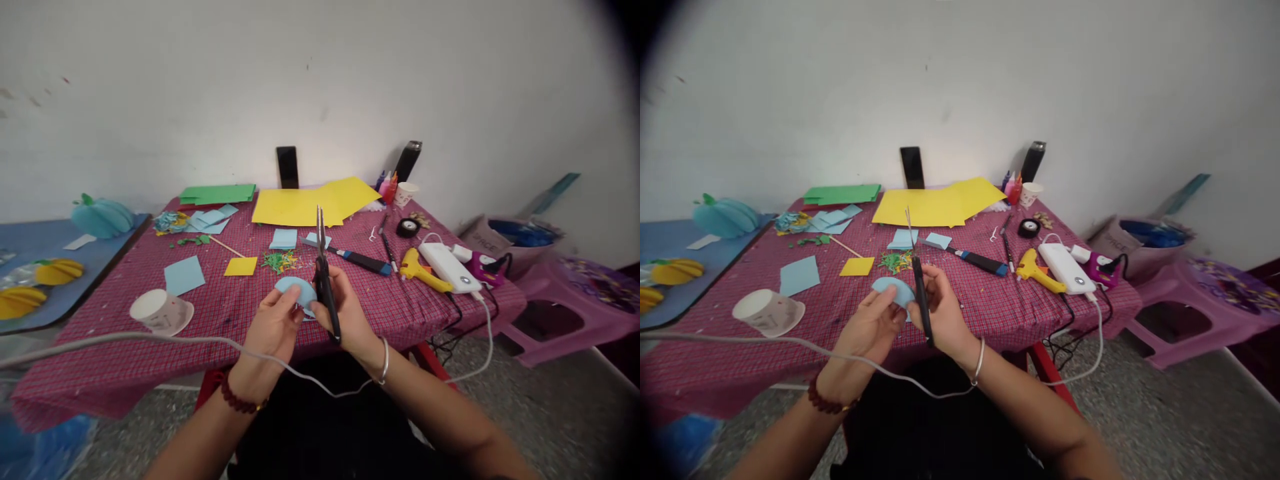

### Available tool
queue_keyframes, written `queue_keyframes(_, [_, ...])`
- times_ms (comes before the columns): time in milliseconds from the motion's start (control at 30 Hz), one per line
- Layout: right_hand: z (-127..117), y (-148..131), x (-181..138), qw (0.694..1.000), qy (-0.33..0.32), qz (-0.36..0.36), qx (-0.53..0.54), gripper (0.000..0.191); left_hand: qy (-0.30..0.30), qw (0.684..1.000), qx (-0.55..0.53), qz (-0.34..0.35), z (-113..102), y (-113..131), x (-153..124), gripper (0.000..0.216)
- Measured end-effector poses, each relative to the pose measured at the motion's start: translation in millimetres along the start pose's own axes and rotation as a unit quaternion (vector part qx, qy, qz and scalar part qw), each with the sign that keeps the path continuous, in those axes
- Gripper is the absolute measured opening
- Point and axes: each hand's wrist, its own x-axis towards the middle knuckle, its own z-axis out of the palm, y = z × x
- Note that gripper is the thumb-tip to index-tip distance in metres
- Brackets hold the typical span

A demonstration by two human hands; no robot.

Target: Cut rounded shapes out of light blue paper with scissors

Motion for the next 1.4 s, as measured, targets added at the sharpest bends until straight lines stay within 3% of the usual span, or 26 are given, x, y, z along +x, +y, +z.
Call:
queue_keyframes(133, [1.8,1.9,1.4,1.000,-0.003,-0.010,-0.018,0.050,0.004,1.000,-0.005,-0.030,1.2,-0.1,-3.5,0.025])
queue_keyframes(267, [-12.7,-0.8,-1.6,0.999,-0.032,0.023,0.004,0.057,0.007,1.000,0.015,-0.022,1.9,4.2,-3.1,0.023])
queue_keyframes(500, [-60.5,-29.4,-27.3,0.963,-0.226,0.143,-0.011,0.059,-0.028,0.989,0.137,0.039,-1.7,10.7,1.9,0.022])
queue_keyframes(600, [-67.7,-33.3,-35.9,0.948,-0.268,0.171,-0.016,0.055,-0.032,0.981,0.183,0.056,-3.8,9.1,3.8,0.019])
queue_keyframes(833, [-64.8,-22.2,-42.2,0.947,-0.255,0.193,0.008,0.049,-0.034,0.960,0.269,0.069,-9.9,0.6,8.4,0.014])
queue_keyframes(1167, [-58.3,-14.8,-44.9,0.955,-0.229,0.186,0.023,0.046,0.001,0.969,0.246,0.021,-6.6,-6.2,9.1,0.013])
queue_keyframes(1400, [-55.8,-6.8,-51.0,0.960,-0.211,0.176,0.045,0.048,0.006,0.973,0.229,0.029,-6.5,-8.5,9.5,0.012])
